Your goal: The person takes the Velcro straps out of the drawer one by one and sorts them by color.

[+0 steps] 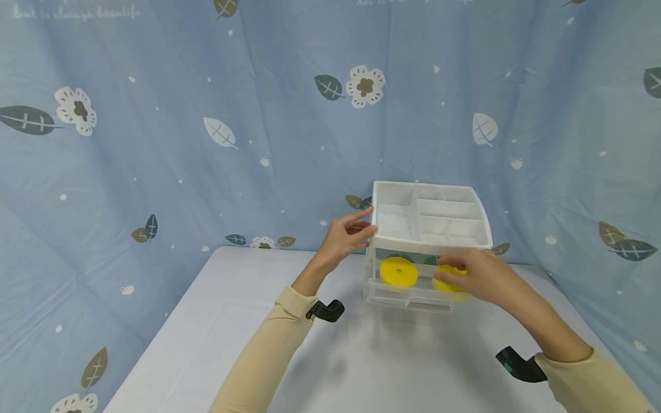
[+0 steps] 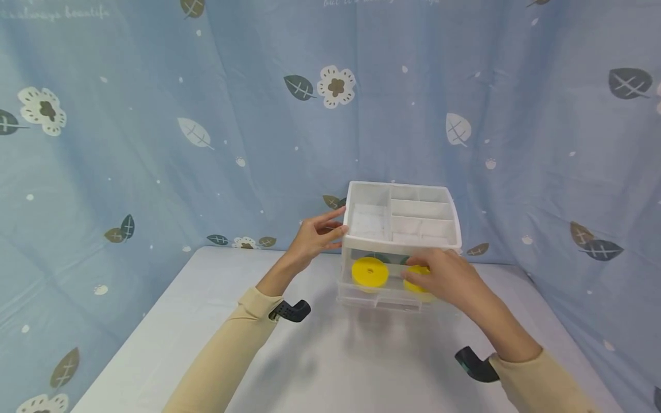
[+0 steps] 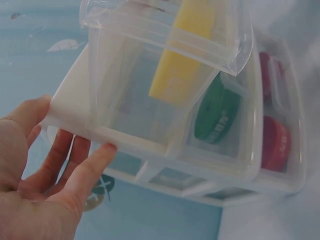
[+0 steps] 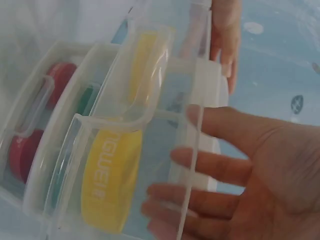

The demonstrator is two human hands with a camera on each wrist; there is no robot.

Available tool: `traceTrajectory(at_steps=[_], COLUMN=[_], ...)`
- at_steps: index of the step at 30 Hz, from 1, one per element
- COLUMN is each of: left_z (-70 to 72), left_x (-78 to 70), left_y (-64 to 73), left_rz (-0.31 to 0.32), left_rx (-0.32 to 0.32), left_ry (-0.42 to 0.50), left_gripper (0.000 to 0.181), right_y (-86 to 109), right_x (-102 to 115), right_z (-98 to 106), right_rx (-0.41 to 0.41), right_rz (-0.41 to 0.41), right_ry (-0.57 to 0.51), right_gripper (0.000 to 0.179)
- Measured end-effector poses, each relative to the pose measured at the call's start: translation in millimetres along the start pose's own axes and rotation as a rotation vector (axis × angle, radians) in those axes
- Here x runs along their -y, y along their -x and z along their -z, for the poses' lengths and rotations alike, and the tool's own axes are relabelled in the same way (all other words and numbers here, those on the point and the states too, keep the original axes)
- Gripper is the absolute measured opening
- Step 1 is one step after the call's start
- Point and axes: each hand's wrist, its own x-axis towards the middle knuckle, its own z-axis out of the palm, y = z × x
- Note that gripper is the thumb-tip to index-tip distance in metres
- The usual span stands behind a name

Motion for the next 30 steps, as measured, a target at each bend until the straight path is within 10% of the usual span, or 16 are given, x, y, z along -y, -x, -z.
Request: traceTrajectory(at_steps=[8, 30], left_z=[-0.8, -0.8], left_x=[1.2, 1.0], left_y=[0.0, 0.4], left_rz=[0.002, -0.013], left_rx=[0.001, -0.015], left_ry=[-0.001, -0.02], left_gripper=[0.053, 0.053], right_y=[-9.6, -14.8], right_x=[-2, 2], right_z=[-8, -15], right_rx=[0.118, 0.125], right_rz=[-0.064, -0.108], right_ry=[0.107, 0.205], right_gripper=[0.051, 0.051])
